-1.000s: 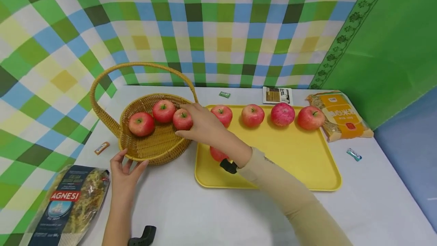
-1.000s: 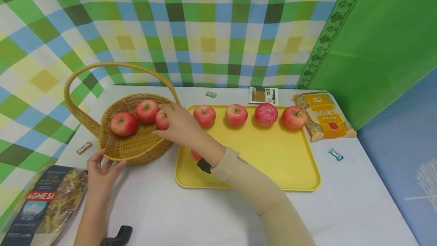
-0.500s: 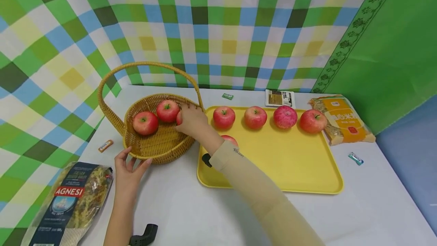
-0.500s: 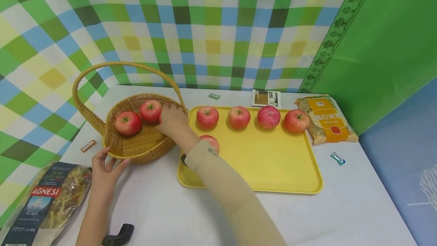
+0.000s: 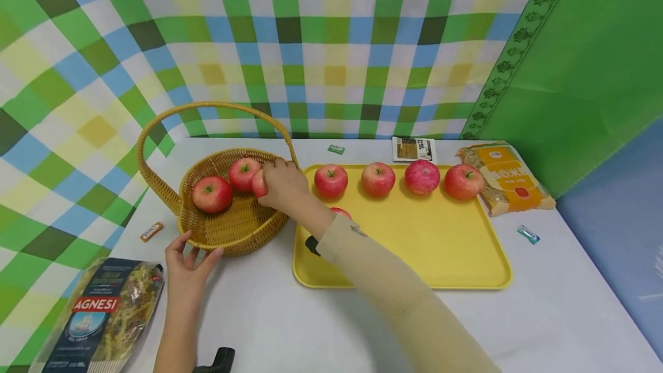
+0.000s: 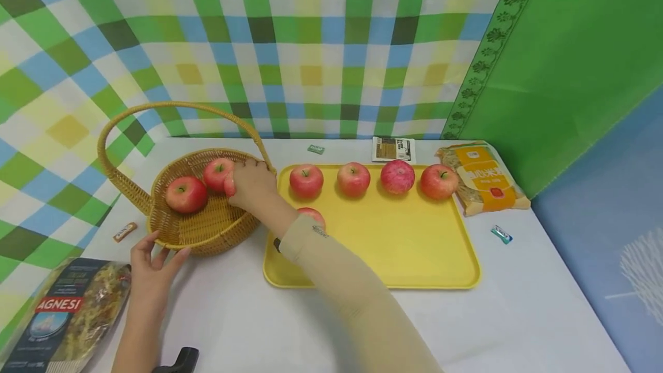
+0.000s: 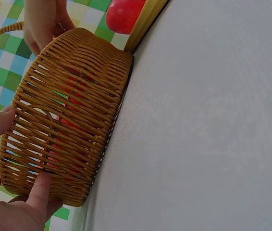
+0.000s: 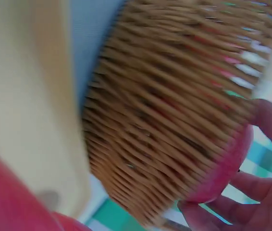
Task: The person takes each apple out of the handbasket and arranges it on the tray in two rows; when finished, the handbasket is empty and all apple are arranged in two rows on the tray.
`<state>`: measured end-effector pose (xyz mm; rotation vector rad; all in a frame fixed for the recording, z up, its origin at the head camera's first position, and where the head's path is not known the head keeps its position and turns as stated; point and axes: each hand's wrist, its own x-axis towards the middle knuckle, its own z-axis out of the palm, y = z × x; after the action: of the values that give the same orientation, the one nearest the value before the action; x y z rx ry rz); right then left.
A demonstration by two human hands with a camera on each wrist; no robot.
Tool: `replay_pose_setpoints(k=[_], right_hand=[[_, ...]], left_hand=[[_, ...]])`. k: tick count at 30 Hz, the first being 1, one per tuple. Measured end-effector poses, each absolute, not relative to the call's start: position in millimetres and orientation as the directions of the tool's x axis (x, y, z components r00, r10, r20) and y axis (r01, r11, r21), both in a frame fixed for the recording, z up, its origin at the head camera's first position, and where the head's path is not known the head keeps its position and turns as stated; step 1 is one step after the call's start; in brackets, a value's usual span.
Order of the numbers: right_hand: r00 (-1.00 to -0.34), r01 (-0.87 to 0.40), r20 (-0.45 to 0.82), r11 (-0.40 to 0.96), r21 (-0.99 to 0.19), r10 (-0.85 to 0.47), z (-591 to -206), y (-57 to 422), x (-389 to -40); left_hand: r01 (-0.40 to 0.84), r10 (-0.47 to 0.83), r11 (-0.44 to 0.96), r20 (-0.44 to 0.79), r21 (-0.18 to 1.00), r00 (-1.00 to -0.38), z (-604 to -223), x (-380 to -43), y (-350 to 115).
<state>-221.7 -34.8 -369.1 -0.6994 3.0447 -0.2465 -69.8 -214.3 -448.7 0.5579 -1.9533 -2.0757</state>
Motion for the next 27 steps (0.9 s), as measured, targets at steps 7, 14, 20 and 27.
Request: replay_pose_setpoints(k=[7, 14, 20, 27], right_hand=[[-0.877, -0.469, 0.100, 0.791, -0.392, -0.470, -332, 34, -194], [-0.921, -0.382, 0.123, 0.799, -0.465, -0.369, -343, 138, -177], [-0.952, -0.295, 0.051, 0.855, -0.426, -0.303, -380, 195, -166], [-0.953, -0.279, 0.010, 0.860, -0.426, -0.304, -405, 213, -157]], left_hand=[[-0.087, -0.431, -0.068, -0.108, 0.994, -0.896, -447, -69, -213], [-0.079, -0.444, -0.109, -0.120, 0.991, -0.888, -447, -69, -212], [-0.058, -0.452, -0.105, -0.099, 0.993, -0.887, -447, -68, -212], [-0.079, -0.455, -0.101, -0.116, 0.992, -0.883, -447, -70, -210]])
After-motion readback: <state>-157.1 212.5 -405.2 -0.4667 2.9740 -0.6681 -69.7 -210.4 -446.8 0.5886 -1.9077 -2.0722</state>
